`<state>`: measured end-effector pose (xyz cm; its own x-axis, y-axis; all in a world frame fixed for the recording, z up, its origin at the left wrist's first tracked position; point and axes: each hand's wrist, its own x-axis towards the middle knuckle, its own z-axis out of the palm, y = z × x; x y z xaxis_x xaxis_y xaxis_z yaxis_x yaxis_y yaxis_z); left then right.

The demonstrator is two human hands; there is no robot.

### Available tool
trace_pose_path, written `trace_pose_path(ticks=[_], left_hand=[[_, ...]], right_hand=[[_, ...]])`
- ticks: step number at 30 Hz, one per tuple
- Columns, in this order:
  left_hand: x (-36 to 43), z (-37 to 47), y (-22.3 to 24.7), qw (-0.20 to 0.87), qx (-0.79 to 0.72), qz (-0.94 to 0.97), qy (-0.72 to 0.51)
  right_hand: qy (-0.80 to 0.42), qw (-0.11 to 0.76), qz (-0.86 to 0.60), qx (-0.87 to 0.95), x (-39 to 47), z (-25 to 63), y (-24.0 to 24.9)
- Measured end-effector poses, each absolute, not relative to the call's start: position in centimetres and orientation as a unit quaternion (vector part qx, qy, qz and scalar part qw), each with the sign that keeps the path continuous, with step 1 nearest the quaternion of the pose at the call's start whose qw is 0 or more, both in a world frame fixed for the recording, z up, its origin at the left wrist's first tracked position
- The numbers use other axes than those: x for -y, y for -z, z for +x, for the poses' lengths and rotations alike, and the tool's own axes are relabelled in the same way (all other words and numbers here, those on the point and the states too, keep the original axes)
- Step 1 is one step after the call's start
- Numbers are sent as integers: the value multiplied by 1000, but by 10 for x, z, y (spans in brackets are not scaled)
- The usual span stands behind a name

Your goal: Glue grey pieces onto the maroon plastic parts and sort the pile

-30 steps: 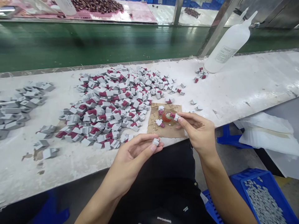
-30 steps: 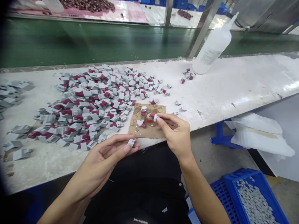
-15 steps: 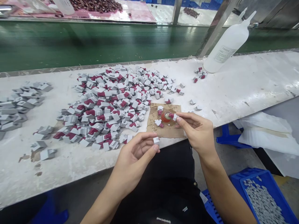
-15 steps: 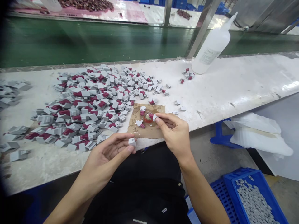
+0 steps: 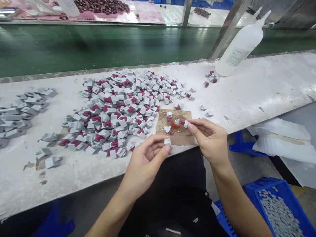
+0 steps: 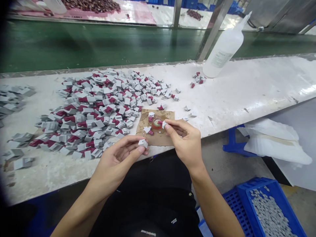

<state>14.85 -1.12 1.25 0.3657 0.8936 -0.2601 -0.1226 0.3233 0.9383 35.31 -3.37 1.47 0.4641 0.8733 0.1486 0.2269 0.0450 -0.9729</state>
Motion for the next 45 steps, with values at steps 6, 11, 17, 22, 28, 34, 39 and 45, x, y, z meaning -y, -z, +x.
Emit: trace_pose_path(ticks=[6,11,17,22,28,34,39,45], left_hand=[[3,156,-10,692,-420,436,-394],[4,162,-9,698,-401,430,-408],[4,164,-12,690,-399,448,-405],[3,164,-13,696,-391,452,-399],[13,154,-16,646,-399,519,-394],[13,137,-29,593,-405,586,-376],[-22,105,-48,304,-513,701,-391],[-78,68,-33,111,-552,745,-358]], right_hand=[[-339,592,-584,440,47,350,-14],[-415,572,-554,441,57,341,-18],[-404,570,-560,445,59,337,-19],[-385,547,-569,479,59,338,-22],[-401,522,-553,511,61,337,-29],[-450,516,-527,504,60,330,-30],[-337,569,-562,497,29,352,-33],[-37,485,-728,483,-73,453,-29]])
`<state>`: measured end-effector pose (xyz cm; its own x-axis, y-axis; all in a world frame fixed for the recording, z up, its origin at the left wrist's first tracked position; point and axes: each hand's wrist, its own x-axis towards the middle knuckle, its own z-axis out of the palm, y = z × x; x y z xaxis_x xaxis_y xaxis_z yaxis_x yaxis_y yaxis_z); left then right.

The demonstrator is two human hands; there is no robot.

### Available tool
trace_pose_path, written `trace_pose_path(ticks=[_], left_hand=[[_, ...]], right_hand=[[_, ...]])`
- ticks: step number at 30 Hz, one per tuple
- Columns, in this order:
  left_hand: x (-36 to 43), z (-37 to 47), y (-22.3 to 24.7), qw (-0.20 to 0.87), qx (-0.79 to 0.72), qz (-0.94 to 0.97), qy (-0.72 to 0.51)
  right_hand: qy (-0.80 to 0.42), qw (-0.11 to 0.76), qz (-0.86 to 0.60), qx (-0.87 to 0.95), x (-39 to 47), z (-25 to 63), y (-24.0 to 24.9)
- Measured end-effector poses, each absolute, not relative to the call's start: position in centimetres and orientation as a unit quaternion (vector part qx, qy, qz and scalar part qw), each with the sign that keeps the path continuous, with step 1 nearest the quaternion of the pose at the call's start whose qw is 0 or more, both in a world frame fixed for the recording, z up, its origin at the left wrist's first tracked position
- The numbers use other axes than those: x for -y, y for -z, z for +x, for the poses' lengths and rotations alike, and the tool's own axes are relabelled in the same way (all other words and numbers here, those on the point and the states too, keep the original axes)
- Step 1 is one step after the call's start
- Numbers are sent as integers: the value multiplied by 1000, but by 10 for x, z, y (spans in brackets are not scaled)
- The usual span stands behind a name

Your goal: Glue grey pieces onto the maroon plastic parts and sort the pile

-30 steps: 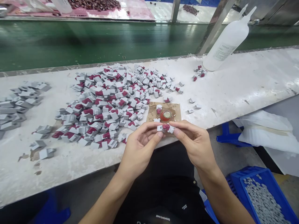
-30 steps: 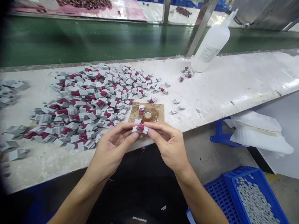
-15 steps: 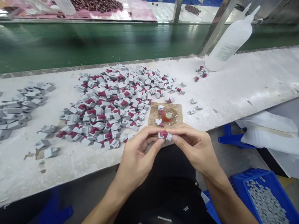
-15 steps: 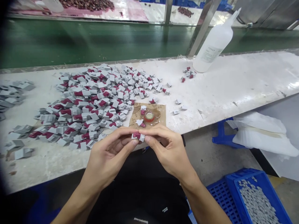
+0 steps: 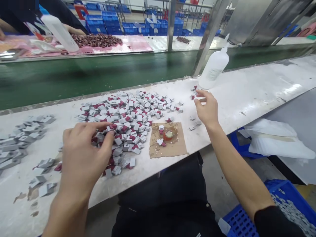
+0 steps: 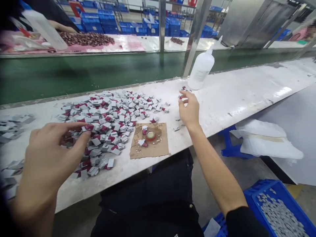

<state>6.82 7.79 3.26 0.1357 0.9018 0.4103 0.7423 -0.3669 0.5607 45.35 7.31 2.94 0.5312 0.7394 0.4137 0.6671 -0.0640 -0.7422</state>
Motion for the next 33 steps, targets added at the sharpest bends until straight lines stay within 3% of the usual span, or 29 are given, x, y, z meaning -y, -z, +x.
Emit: trace_pose_path(ticks=[4,9,13,22,27,33], left_hand=[[-96,62,-15,101,-548,760,-335],[-80,66,-30,118,-610,713,-326],[-64,37,-42,64,-664,670,-326],[-102,-87,-42,4,-797,580,-165],[-104,-91,-41,29,-808,575,-122],[-109,-90,-36,28,-808,567,-155]], right_hand=[[-25,319,-824,467,-127,496,-25],[-52,282,-829,480,-136,490,-25],[-64,288,-820,491,-108,477,-27],[-132,304,-814,478,-20,484,-23],[-123,347,-814,448,14,488,-5],[-177,383,-795,436,43,487,3]])
